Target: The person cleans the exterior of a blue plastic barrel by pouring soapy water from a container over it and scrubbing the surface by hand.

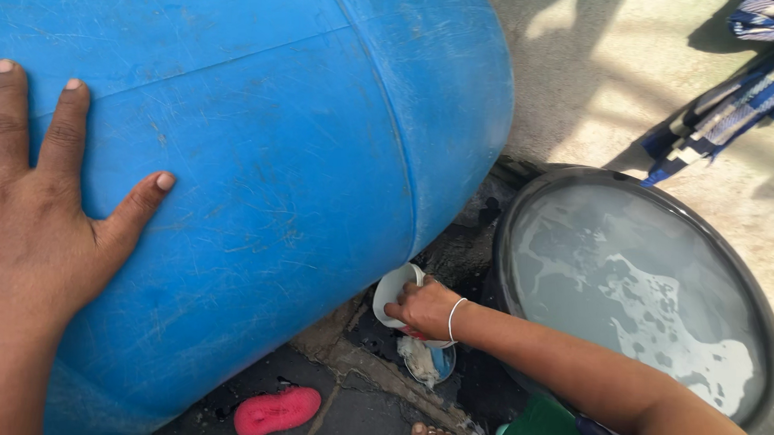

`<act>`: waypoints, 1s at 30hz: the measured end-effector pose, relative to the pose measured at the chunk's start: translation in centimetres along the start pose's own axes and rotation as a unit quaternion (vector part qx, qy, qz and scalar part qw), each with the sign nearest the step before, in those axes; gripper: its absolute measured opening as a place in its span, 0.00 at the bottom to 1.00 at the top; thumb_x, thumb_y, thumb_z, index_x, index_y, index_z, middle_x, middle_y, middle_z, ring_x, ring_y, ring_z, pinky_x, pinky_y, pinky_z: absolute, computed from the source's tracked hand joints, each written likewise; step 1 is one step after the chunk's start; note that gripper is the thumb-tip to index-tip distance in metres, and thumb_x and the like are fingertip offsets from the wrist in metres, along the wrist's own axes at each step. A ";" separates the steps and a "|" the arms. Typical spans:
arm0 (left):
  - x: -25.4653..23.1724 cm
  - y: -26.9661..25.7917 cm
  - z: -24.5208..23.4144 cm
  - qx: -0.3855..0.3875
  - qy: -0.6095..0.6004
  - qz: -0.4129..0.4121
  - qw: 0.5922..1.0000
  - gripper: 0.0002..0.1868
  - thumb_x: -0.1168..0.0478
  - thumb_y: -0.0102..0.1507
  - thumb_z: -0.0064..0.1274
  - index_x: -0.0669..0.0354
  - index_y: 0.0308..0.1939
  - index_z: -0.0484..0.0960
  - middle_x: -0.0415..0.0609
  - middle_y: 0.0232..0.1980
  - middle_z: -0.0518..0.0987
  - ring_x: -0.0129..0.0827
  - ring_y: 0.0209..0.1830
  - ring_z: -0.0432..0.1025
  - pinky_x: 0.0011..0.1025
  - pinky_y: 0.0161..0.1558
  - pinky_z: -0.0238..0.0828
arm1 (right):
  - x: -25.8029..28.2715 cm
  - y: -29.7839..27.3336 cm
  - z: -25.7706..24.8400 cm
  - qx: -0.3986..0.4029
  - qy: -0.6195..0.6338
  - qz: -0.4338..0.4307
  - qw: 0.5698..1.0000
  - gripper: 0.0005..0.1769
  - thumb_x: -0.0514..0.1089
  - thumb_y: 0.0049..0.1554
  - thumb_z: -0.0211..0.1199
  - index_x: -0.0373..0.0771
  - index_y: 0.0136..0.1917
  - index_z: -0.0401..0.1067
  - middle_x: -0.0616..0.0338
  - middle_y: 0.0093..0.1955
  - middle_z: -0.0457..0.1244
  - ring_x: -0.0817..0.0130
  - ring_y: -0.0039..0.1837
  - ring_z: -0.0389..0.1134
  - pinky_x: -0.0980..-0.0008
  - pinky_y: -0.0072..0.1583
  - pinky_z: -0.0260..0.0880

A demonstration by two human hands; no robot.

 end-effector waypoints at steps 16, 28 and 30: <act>-1.0 -0.1 -4.0 -0.049 -0.298 -0.056 0.951 0.46 0.27 0.67 0.43 0.59 0.75 0.67 0.71 0.81 0.55 0.71 0.83 0.43 0.71 0.76 0.41 | -24.7 -25.0 15.0 -0.254 0.770 0.437 0.390 0.31 0.65 0.62 0.49 0.43 0.66 0.69 0.50 0.56 0.68 0.55 0.53 0.71 0.50 0.48 0.75; -6.0 3.0 -1.9 -0.020 -0.216 -0.049 0.975 0.52 0.18 0.60 0.38 0.48 0.76 0.64 0.60 0.80 0.54 0.60 0.80 0.40 0.75 0.68 0.18 | -26.4 -25.6 0.3 -0.190 0.177 0.464 0.847 0.19 0.58 0.52 0.71 0.55 0.56 0.81 0.56 0.44 0.74 0.60 0.47 0.76 0.60 0.51 0.75; -10.8 5.5 -1.7 0.009 -0.217 -0.002 0.976 0.48 0.21 0.60 0.40 0.43 0.75 0.64 0.58 0.80 0.52 0.59 0.80 0.40 0.76 0.67 0.20 | -23.4 -24.2 -7.1 -0.240 0.132 0.405 0.872 0.20 0.53 0.50 0.70 0.56 0.57 0.81 0.57 0.45 0.72 0.61 0.47 0.74 0.60 0.50 0.74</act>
Point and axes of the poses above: each hand's wrist, its own y-axis towards the middle knuckle, its own z-axis out of the palm, x = y × z, the point moved 6 cm from there along y, towards the middle knuckle
